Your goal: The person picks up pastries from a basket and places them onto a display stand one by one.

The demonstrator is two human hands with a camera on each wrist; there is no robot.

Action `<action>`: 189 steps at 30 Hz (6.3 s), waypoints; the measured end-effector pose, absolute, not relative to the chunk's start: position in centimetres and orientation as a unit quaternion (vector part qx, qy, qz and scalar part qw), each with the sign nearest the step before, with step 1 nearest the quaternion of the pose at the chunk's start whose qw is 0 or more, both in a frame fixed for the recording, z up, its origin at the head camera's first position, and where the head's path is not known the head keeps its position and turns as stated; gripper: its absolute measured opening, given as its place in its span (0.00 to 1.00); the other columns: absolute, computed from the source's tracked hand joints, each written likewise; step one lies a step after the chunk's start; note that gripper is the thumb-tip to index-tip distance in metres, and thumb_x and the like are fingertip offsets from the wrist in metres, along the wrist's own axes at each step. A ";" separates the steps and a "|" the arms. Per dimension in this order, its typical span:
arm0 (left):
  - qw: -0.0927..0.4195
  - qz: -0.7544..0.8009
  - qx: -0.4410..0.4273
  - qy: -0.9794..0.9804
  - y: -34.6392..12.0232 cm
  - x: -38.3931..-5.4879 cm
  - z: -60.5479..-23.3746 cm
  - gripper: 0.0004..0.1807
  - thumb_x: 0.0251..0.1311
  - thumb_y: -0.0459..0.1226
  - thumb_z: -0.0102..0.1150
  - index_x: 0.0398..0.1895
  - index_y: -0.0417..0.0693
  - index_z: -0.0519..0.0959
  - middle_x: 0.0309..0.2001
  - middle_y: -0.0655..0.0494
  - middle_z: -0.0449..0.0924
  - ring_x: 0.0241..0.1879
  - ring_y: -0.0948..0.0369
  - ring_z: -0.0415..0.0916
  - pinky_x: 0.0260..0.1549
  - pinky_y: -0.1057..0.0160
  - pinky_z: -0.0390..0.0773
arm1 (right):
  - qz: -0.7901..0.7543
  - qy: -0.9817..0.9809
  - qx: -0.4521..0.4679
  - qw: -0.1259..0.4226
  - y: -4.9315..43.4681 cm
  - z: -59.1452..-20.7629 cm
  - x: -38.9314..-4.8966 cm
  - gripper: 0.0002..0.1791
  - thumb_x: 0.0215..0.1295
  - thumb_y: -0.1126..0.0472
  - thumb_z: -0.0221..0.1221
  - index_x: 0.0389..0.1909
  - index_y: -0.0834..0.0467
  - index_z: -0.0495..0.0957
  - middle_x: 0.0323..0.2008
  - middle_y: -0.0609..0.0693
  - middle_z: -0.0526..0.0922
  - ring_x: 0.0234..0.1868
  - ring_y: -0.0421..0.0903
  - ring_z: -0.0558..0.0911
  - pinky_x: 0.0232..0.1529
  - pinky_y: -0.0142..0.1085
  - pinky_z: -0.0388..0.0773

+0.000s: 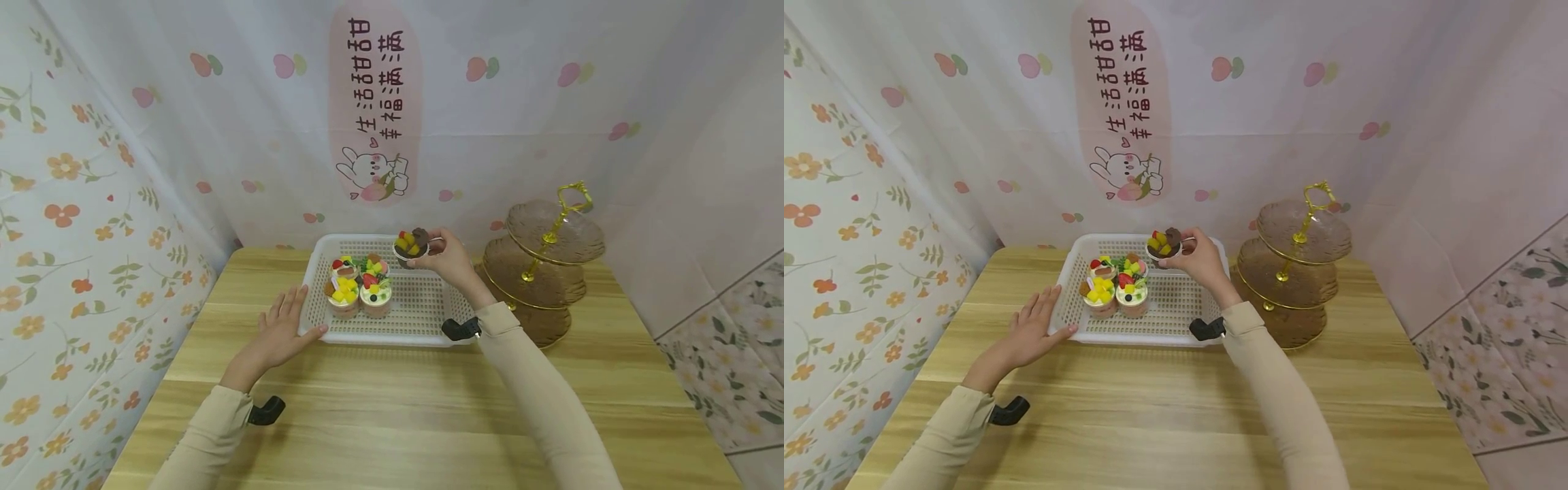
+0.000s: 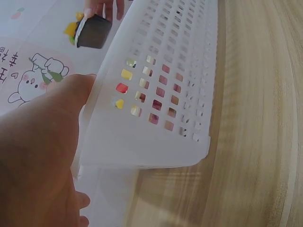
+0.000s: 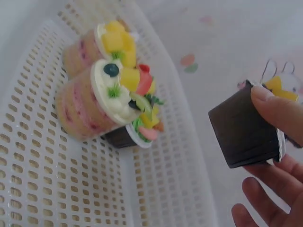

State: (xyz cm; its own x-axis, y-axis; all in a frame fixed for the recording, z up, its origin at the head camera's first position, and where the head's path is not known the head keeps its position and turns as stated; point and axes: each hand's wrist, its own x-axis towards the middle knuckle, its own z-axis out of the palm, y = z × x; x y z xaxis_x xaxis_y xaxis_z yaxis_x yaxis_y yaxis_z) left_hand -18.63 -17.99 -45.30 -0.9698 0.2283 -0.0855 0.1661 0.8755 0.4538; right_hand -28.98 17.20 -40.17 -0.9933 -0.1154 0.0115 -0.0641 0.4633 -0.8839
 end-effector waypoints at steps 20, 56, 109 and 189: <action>0.068 0.216 0.105 0.968 -17.8 -18.5 -44.9 0.52 0.66 0.64 0.47 0.80 0.47 0.38 0.80 0.34 0.36 0.77 0.31 0.34 0.62 0.18 0.38 | -0.421 0.893 -0.088 -0.131 22.2 -34.0 -21.0 0.38 0.51 0.50 0.74 0.60 0.60 0.71 0.50 0.59 0.83 0.47 0.56 0.77 0.49 0.43 0.72; 0.109 0.245 0.107 0.958 -18.0 -18.6 -44.6 0.58 0.62 0.65 0.51 0.80 0.44 0.34 0.80 0.34 0.35 0.77 0.32 0.32 0.62 0.18 0.39 | -0.381 0.888 0.076 -0.246 35.2 -33.1 -19.3 0.37 0.51 0.45 0.74 0.57 0.61 0.74 0.37 0.35 0.79 0.64 0.53 0.73 0.56 0.41 0.62; 0.103 0.257 0.106 0.955 -18.0 -18.7 -45.1 0.58 0.63 0.64 0.52 0.80 0.44 0.34 0.79 0.34 0.35 0.77 0.31 0.31 0.62 0.18 0.38 | -0.398 0.890 0.065 -0.214 35.4 -33.7 -17.3 0.44 0.54 0.45 0.72 0.70 0.56 0.68 0.60 0.67 0.78 0.74 0.59 0.64 0.74 0.62 0.52; 0.094 0.261 0.115 0.954 -17.9 -18.9 -45.0 0.58 0.63 0.64 0.52 0.79 0.39 0.34 0.80 0.38 0.37 0.78 0.34 0.37 0.69 0.26 0.42 | -0.399 0.902 -0.134 0.102 11.1 -49.4 -35.1 0.31 0.62 0.57 0.67 0.67 0.53 0.72 0.60 0.56 0.81 0.61 0.53 0.79 0.62 0.48 0.77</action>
